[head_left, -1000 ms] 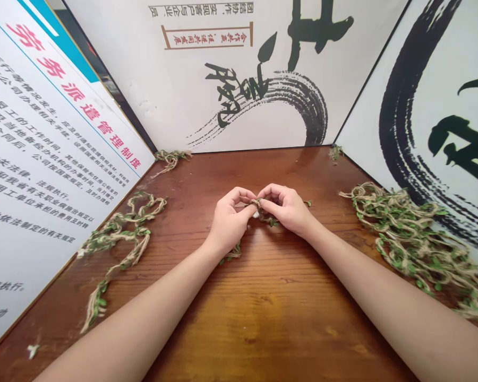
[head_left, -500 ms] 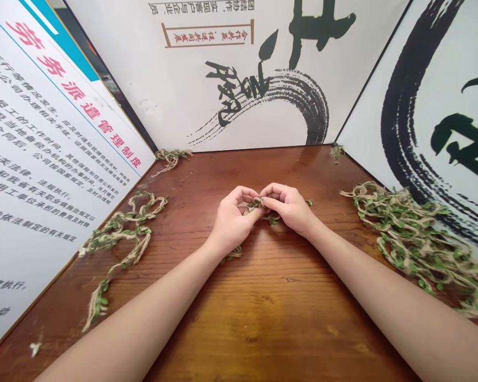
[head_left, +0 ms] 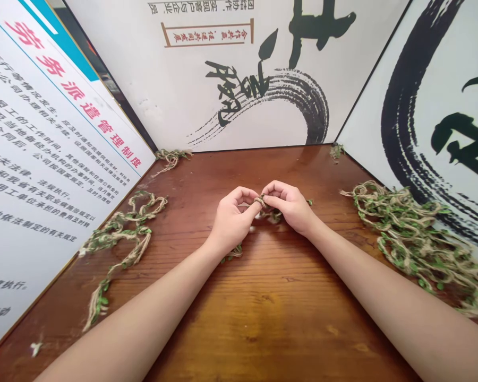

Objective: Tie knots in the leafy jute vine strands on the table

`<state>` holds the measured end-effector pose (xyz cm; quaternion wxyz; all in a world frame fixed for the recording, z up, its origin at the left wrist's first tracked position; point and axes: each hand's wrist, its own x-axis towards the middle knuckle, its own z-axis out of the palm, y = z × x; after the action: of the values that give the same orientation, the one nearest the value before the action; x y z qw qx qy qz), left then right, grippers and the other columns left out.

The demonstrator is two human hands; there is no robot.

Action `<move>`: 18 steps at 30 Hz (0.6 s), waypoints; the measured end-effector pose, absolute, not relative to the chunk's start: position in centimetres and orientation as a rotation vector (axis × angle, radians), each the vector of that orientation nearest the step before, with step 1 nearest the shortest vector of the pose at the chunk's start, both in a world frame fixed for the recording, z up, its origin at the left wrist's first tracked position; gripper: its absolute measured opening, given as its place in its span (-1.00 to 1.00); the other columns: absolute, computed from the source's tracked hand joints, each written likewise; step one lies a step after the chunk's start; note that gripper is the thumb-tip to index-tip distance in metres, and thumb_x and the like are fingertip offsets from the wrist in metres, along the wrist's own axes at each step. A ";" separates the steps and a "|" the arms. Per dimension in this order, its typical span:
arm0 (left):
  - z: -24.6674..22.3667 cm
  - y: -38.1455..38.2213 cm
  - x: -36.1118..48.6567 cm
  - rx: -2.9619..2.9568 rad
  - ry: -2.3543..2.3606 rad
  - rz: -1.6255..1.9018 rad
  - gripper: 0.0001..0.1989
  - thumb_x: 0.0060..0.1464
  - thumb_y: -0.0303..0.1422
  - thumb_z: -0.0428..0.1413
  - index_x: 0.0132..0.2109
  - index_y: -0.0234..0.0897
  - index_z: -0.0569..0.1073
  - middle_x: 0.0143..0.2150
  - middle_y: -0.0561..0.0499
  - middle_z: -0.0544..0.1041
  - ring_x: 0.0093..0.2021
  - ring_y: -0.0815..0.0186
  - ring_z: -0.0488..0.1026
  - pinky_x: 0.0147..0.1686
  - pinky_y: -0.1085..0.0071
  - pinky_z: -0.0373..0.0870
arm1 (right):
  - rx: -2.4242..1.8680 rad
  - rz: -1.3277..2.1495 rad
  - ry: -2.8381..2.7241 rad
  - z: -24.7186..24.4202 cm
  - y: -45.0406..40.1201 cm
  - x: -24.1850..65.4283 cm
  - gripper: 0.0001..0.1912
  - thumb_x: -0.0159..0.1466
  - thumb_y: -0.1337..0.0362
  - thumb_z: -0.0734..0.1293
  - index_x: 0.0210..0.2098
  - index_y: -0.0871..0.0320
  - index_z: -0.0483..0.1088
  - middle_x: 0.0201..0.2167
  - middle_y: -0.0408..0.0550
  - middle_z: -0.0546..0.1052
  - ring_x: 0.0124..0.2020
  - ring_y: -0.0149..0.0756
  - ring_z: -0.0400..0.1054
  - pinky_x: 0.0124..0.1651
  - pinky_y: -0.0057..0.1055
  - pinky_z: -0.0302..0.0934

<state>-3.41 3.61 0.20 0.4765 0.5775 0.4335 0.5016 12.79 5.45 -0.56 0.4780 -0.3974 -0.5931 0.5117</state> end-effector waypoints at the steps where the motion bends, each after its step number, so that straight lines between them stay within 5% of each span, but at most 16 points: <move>1: 0.2 3.6 -3.4 1.407 1.062 1.228 -0.86 0.01 -0.37 0.26 -0.29 -0.29 0.47 -0.38 0.04 0.53 -0.43 0.40 0.45 -0.40 0.46 0.42 | -0.967 1.243 -1.452 -0.5 5.4 12.8 -0.82 0.11 0.17 0.39 -0.38 0.12 0.36 -0.53 -0.20 0.46 -0.48 -0.39 0.31 -0.36 -0.40 0.22; 18: 0.4 3.4 -3.8 1.365 1.025 1.161 -0.77 -0.08 -0.36 0.28 -0.32 -0.25 0.37 -0.38 0.11 0.46 -0.56 0.51 0.27 -0.56 0.51 0.18 | -1.023 1.067 -1.619 -0.5 5.5 12.9 -0.85 0.15 0.18 0.35 -0.42 0.14 0.47 -0.48 -0.14 0.52 -0.46 -0.38 0.32 -0.34 -0.39 0.22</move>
<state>-3.77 3.37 0.43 0.5131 0.5675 0.4261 0.4828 12.94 5.47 -0.48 0.4571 -0.4149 -0.6569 0.4329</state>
